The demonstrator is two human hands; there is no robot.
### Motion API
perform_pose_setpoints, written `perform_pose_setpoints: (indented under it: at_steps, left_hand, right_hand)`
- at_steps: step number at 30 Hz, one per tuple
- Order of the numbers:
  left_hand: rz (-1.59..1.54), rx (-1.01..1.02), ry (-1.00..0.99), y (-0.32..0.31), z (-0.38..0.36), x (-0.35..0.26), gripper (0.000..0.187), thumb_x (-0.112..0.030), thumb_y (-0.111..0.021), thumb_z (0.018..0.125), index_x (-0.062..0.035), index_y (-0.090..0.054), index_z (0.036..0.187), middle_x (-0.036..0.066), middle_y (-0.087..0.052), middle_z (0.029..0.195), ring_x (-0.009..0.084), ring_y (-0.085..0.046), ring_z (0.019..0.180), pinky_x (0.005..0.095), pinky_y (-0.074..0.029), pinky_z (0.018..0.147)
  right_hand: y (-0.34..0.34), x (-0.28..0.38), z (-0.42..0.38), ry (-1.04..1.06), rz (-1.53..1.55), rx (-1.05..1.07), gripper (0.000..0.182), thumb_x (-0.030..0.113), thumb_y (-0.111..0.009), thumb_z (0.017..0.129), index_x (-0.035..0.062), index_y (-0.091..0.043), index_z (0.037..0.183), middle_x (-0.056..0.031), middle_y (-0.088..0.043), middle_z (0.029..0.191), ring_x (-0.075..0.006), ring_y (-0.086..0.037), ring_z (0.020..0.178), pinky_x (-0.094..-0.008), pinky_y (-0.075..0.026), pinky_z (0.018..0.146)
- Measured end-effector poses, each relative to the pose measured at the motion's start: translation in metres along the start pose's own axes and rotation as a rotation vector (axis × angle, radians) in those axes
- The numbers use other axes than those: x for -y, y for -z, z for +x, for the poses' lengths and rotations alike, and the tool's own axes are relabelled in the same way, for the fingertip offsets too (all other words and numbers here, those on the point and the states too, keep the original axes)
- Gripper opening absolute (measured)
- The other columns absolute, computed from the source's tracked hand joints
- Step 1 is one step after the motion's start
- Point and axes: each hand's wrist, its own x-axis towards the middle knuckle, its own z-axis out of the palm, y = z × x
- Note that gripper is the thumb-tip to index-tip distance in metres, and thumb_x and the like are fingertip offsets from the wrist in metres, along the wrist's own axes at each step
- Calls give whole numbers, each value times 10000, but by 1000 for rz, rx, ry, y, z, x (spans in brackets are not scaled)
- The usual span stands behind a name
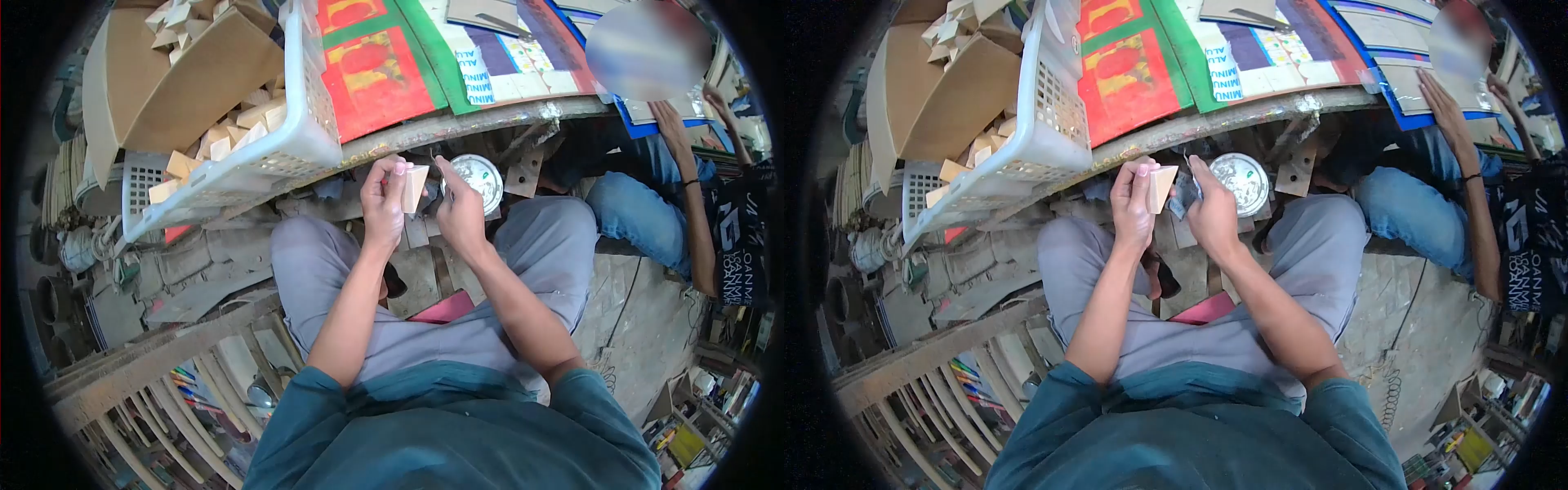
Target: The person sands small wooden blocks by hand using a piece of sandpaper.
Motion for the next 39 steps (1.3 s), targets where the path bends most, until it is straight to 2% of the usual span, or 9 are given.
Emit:
perform_pose_setpoints:
  at_steps: [5,7,12,17,19,22,25,34,39]
  left_hand:
    - [-12,-82,149,6,-2,12,91,-124,-541,915,-58,-530,975,42,-580,1010,113,-568,845,249,-480,701]
    - [-91,-126,173,-2,-3,12,95,-114,-597,882,-86,-563,966,-22,-585,838,27,-506,694,168,-394,563]
    - [-295,-212,207,6,-9,17,126,-39,-618,848,-79,-532,931,18,-574,900,100,-562,819,248,-490,738]
    - [-380,-194,170,8,-12,23,144,-45,-598,862,-73,-513,974,44,-555,983,131,-552,933,304,-482,856]
    - [-385,-169,196,2,-12,17,111,-110,-530,913,-68,-504,1012,81,-552,1058,191,-550,1011,351,-466,913]
    - [-401,-149,267,-2,-12,14,237,-127,-517,921,-76,-490,1151,87,-540,1143,169,-536,1040,324,-453,921]
    - [-431,-159,329,0,-8,14,382,-101,-529,911,-53,-435,1279,84,-532,1193,155,-530,1058,298,-448,916]
    - [-308,-149,262,15,-12,12,381,-50,-524,899,49,-423,1252,104,-516,1200,182,-516,1091,326,-425,954]
    - [-406,-167,362,15,-18,16,393,-46,-500,907,36,-400,1278,119,-508,1221,215,-494,1139,359,-411,984]
  right_hand:
    - [3,21,-6,331,-29,-127,667,-171,-430,615,-17,-464,1263,-225,-469,1282,-341,-424,1232,-401,-346,1020]
    - [-1,25,-16,326,-13,-80,690,-170,-444,615,-15,-434,1288,-216,-431,1322,-338,-378,1269,-416,-303,1050]
    - [-8,14,-18,235,-217,-6,628,-98,-463,698,-26,-388,1317,-200,-409,1349,-340,-351,1286,-439,-287,1057]
    - [3,-14,-12,-6,-271,61,582,-82,-436,709,-49,-410,1290,-211,-448,1313,-365,-374,1261,-412,-287,1059]
    - [13,-4,-8,16,-214,-12,611,-110,-438,676,-36,-427,1283,-210,-467,1292,-365,-383,1253,-401,-302,1050]
    - [15,10,-4,282,12,-28,682,-139,-483,618,20,-462,1281,-193,-469,1292,-343,-399,1249,-410,-329,1035]
    - [9,14,-9,352,-31,67,684,-124,-501,619,27,-463,1285,-182,-469,1298,-332,-396,1256,-418,-326,1040]
    - [-8,-8,-19,71,-378,94,630,-68,-514,654,-38,-419,1276,-203,-458,1302,-362,-416,1224,-452,-326,1024]
    - [4,-16,-15,-99,-286,88,633,-74,-509,641,-29,-436,1268,-214,-501,1249,-367,-438,1203,-420,-336,1028]
